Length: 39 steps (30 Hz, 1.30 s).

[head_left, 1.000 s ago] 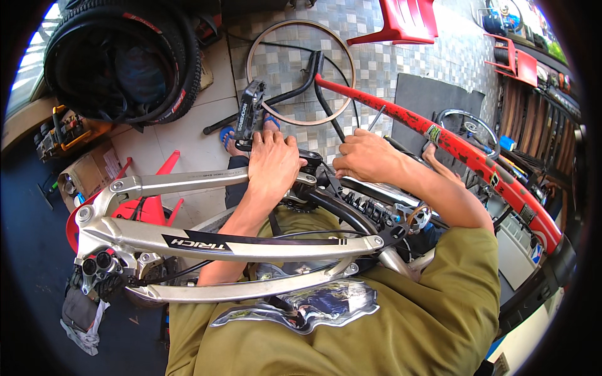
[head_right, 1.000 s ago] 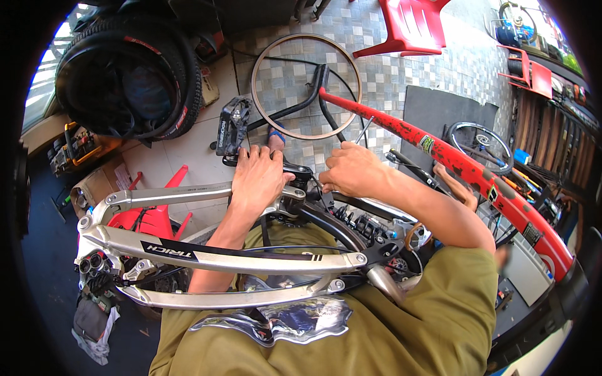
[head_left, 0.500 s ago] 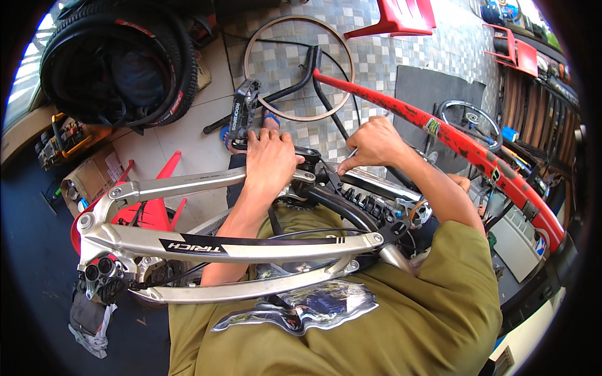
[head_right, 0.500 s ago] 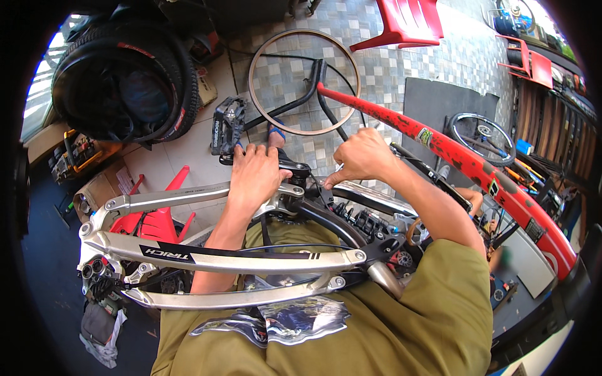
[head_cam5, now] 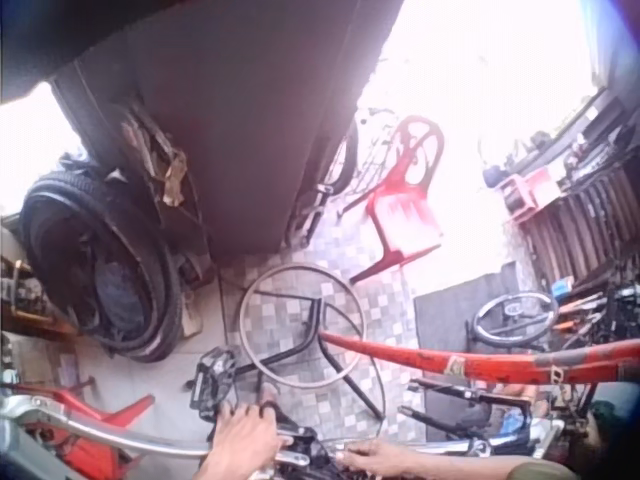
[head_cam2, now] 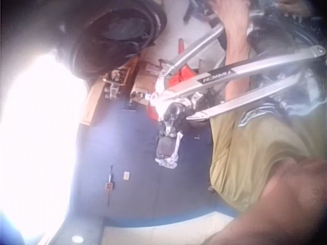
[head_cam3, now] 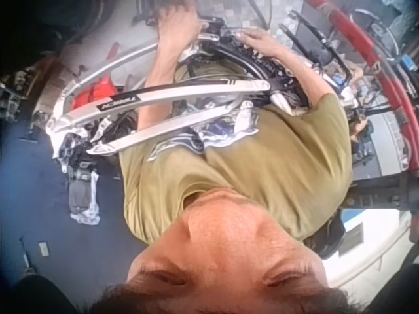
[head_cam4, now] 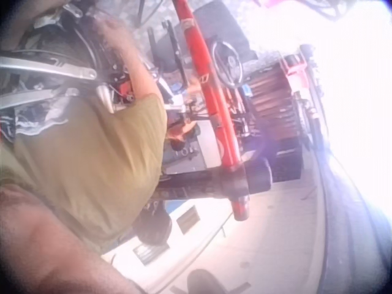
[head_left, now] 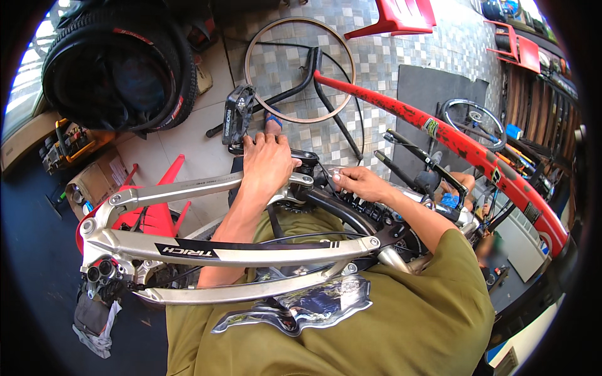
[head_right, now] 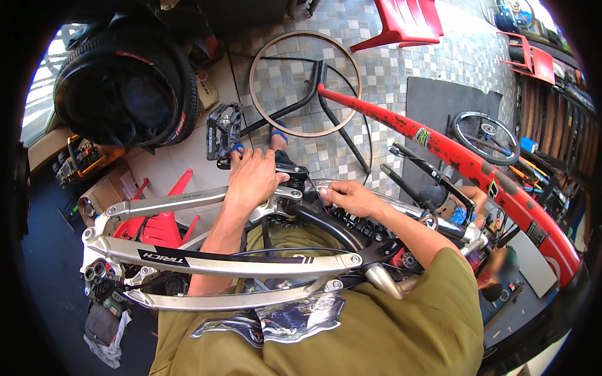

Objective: The person cleans and assembles bicycle components in a workshop. They wipe a crank arm with a cloth, attach it to the frame, and use a screwdriver to tighten bolts on the crankset and frame.

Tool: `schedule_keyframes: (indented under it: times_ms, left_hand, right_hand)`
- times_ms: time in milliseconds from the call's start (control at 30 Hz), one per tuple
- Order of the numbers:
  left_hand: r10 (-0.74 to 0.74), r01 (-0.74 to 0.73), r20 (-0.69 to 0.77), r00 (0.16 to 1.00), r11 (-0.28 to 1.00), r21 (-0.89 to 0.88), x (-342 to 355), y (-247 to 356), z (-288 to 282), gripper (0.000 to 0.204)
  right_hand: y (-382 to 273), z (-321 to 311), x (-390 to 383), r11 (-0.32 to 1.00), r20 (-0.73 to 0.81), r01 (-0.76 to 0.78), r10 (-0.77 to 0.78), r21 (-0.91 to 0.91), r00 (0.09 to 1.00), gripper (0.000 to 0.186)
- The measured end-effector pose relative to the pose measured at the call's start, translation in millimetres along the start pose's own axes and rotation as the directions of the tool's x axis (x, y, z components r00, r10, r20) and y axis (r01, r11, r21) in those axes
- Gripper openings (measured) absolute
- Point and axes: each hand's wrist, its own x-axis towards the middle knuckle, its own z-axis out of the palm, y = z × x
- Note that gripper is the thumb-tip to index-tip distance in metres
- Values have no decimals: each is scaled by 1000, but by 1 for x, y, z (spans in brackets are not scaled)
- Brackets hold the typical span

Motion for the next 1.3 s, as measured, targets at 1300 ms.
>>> schedule_keyframes:
  times_ms: [1300]
  left_hand:
    - [53, -45, -163, 985, 998, 50, -4, 1, 5, 58]
  right_hand:
    - [-141, 39, 8, -328, 407, 383, -4, -863, 913, 20]
